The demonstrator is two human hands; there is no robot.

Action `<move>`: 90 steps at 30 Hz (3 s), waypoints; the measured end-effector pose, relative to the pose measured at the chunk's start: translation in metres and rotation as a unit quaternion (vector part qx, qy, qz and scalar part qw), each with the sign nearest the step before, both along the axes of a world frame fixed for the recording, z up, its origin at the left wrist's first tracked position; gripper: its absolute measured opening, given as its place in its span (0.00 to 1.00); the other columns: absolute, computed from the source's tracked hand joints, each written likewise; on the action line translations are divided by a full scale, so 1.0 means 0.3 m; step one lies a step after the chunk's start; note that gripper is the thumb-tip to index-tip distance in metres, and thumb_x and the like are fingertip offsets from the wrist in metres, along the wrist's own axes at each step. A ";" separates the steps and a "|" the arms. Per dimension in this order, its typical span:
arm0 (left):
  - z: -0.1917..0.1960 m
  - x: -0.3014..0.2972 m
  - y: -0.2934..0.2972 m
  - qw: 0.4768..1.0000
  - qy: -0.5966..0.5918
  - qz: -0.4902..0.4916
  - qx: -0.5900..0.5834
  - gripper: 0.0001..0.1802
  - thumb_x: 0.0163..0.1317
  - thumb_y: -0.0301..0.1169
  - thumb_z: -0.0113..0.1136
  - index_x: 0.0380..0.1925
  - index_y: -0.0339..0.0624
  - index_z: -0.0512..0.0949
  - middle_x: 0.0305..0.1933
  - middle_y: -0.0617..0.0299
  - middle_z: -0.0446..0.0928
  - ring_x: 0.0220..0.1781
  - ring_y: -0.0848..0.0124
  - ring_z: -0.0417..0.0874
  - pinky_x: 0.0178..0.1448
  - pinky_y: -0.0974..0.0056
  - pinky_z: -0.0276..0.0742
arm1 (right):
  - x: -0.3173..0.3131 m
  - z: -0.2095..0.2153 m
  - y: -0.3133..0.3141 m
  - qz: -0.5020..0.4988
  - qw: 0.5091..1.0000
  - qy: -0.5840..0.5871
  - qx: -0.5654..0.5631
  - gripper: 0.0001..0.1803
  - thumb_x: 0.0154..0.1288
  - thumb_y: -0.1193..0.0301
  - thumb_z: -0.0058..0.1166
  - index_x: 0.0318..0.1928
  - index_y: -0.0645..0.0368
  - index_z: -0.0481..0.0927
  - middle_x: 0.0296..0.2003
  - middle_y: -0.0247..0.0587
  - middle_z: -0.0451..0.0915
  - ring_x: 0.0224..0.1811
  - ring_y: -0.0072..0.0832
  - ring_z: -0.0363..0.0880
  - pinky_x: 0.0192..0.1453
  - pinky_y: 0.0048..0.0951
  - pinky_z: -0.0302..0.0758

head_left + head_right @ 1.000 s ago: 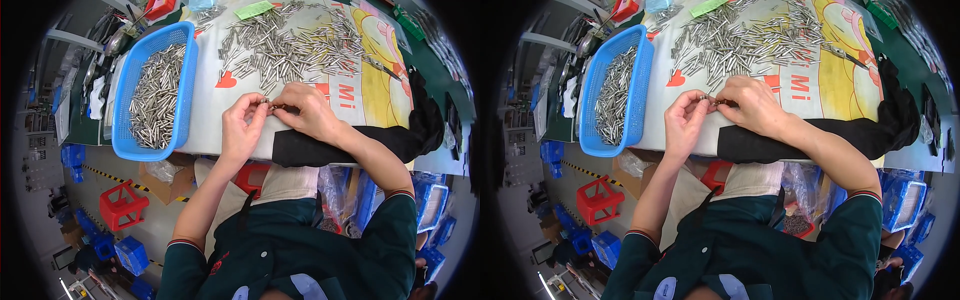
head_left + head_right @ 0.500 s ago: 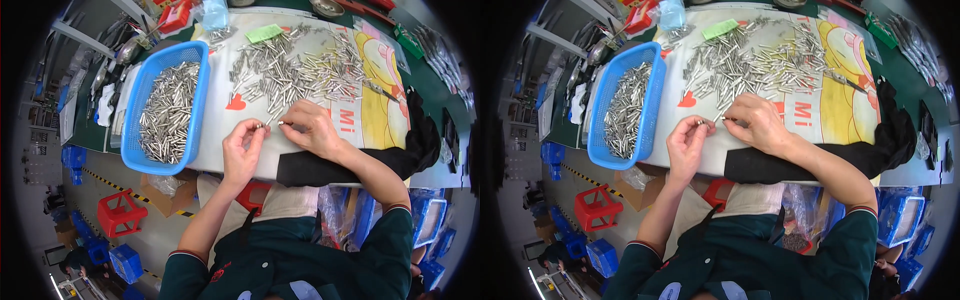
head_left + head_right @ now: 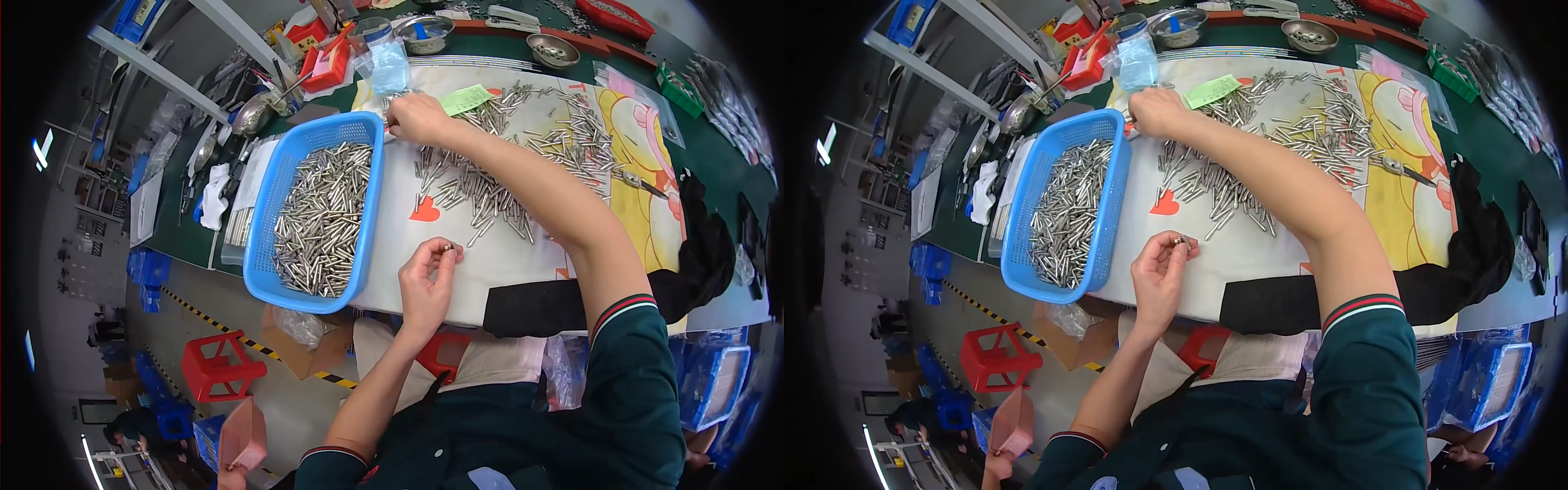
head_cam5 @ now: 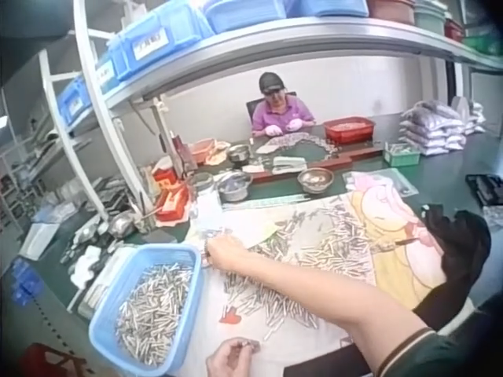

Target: Sorting and inspecting small metal cylindrical pins on a factory workbench.

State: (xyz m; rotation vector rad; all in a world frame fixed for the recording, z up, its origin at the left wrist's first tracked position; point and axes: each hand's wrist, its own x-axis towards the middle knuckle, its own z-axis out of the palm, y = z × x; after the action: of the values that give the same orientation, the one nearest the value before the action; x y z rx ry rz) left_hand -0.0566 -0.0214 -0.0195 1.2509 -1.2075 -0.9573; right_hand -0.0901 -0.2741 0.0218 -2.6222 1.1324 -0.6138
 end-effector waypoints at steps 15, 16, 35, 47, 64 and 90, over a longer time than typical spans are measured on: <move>-0.013 0.015 -0.017 0.998 0.017 0.044 -0.032 0.04 0.62 0.21 0.53 0.35 0.29 0.74 0.31 0.57 0.81 0.34 0.74 0.82 0.40 0.71 0.77 | -0.419 0.101 0.487 0.213 0.967 0.126 -0.058 0.02 0.46 0.77 0.54 0.22 0.64 0.78 0.22 0.49 0.77 0.32 0.44 0.79 0.38 0.41 0.74; -0.013 0.010 -0.017 0.998 0.017 0.042 -0.031 0.04 0.62 0.20 0.52 0.35 0.29 0.74 0.31 0.57 0.81 0.35 0.74 0.83 0.41 0.71 0.77 | -0.424 0.087 0.504 0.223 0.965 0.117 -0.078 0.02 0.47 0.78 0.54 0.23 0.63 0.78 0.24 0.48 0.78 0.33 0.43 0.79 0.37 0.39 0.75; 0.009 0.011 0.000 0.998 -0.052 0.022 -0.008 0.06 0.64 0.23 0.53 0.38 0.31 0.74 0.34 0.59 0.79 0.37 0.75 0.80 0.46 0.70 0.77 | -0.521 -0.014 0.611 0.141 0.990 0.027 -0.017 0.07 0.49 0.75 0.56 0.22 0.63 0.71 0.27 0.43 0.71 0.34 0.40 0.73 0.37 0.39 0.72; 0.001 0.011 0.000 0.998 -0.056 0.025 -0.017 0.06 0.63 0.22 0.53 0.38 0.30 0.74 0.33 0.59 0.80 0.36 0.75 0.81 0.44 0.71 0.77 | -0.479 0.051 0.606 0.180 0.974 0.106 -0.091 0.05 0.45 0.74 0.53 0.20 0.62 0.73 0.26 0.42 0.72 0.35 0.36 0.75 0.33 0.33 0.75; -0.022 0.006 -0.008 0.994 -0.063 0.055 -0.076 0.05 0.59 0.23 0.58 0.34 0.31 0.75 0.28 0.54 0.78 0.27 0.69 0.80 0.35 0.67 0.76 | -0.439 0.024 0.541 0.194 0.961 0.111 -0.164 0.08 0.42 0.76 0.55 0.22 0.60 0.69 0.24 0.40 0.69 0.32 0.35 0.72 0.33 0.33 0.73; 0.012 -0.021 -0.019 0.995 0.002 0.028 -0.099 0.05 0.66 0.22 0.50 0.38 0.32 0.73 0.33 0.61 0.78 0.33 0.75 0.78 0.39 0.70 0.74 | -0.368 -0.079 0.616 0.088 0.939 -0.328 0.051 0.10 0.45 0.81 0.59 0.32 0.60 0.83 0.25 0.37 0.76 0.27 0.28 0.76 0.26 0.26 0.72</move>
State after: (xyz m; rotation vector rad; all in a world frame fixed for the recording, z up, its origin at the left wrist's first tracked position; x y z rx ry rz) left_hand -0.0628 -0.0269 -0.0159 1.1194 -1.2256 -0.7783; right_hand -0.2004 -0.0892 -0.0018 -2.1234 0.6859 -1.2235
